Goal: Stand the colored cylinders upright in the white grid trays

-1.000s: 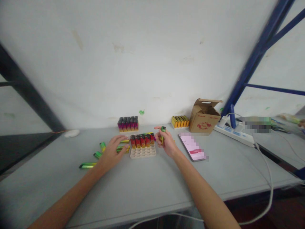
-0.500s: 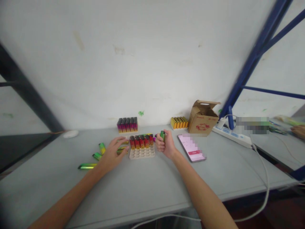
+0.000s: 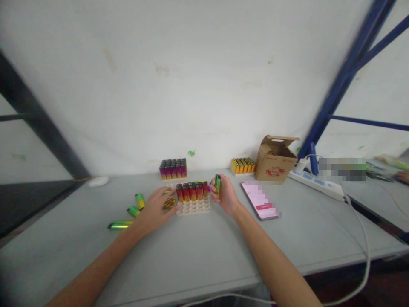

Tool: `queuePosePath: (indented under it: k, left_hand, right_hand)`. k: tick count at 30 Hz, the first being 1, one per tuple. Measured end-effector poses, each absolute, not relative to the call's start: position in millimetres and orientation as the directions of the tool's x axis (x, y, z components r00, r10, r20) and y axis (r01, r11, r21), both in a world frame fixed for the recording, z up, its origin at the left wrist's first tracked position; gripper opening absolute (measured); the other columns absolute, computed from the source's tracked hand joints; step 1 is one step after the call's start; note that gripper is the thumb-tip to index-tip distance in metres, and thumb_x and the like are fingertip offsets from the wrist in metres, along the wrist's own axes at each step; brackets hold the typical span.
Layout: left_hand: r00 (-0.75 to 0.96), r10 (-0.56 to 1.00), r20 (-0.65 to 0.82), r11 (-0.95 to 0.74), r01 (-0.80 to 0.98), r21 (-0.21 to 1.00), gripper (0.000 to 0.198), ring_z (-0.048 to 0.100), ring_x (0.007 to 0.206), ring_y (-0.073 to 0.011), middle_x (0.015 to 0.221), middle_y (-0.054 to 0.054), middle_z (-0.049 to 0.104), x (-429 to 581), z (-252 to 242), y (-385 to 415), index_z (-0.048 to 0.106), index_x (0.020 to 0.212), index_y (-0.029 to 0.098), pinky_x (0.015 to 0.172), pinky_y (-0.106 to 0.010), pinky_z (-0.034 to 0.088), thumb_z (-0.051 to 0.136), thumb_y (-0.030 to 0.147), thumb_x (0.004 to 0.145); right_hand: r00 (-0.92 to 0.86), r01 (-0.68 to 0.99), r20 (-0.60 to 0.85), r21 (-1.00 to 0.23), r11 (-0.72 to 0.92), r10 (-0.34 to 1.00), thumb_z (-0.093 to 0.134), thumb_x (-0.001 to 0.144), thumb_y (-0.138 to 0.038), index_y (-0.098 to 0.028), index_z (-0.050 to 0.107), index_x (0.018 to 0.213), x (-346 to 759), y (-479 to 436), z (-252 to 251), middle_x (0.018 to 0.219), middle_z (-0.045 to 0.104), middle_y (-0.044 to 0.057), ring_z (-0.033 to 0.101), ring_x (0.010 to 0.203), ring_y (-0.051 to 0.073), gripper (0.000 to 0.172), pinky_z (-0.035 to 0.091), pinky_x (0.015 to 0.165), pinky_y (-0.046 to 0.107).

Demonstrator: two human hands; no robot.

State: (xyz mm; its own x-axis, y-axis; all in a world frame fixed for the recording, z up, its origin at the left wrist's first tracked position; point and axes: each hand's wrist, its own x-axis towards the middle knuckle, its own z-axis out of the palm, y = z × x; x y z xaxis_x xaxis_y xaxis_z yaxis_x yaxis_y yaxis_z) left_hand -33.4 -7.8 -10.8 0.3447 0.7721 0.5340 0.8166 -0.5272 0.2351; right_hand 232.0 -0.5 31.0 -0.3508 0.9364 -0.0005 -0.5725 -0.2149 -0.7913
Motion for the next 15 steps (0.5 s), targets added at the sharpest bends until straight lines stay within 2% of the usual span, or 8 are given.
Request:
queuePosePath:
  k: [3, 9, 15]
  left_hand:
    - [0.365, 0.781, 0.507, -0.523, 0.826, 0.212, 0.053, 0.047, 0.123, -0.0343, 0.127, -0.017, 0.055, -33.8, -13.2, -7.3, 0.06, 0.118, 0.016, 0.104, -0.053, 0.038, 0.06, 0.053, 0.08]
    - [0.393, 0.787, 0.476, -0.531, 0.825, 0.195, 0.054, 0.044, 0.125, -0.0346, 0.129, -0.016, 0.055, -34.8, -15.1, -6.5, 0.06, 0.12, 0.018, 0.105, -0.054, 0.036, 0.062, 0.054, 0.079]
    - [0.401, 0.801, 0.443, -0.522, 0.831, 0.191, 0.055, 0.042, 0.128, -0.0354, 0.13, -0.017, 0.054, -35.2, -15.2, -6.6, 0.06, 0.121, 0.017, 0.105, -0.054, 0.036, 0.06, 0.055, 0.08]
  right_hand:
    - [-0.337, -0.562, -0.004, -0.802, -0.204, 0.942, 0.053, 0.079, -0.053, -0.02, 0.046, 0.072, 233.2, 0.7, 30.4, 0.056, 0.04, -0.005, 0.035, 0.046, 0.009, 0.034, 0.02, 0.038, 0.018]
    - [-0.408, -0.555, -0.069, -0.773, -0.307, 0.91, 0.047, 0.079, -0.057, -0.022, 0.034, 0.061, 236.3, 1.4, 29.0, 0.049, 0.022, -0.009, 0.011, 0.04, 0.007, 0.042, 0.012, 0.036, 0.019]
    - [-0.393, -0.521, -0.121, -0.788, -0.329, 0.911, 0.039, 0.079, -0.054, -0.023, 0.03, 0.056, 234.4, 1.3, 27.5, 0.044, 0.018, -0.01, 0.005, 0.04, 0.007, 0.04, 0.012, 0.035, 0.019]
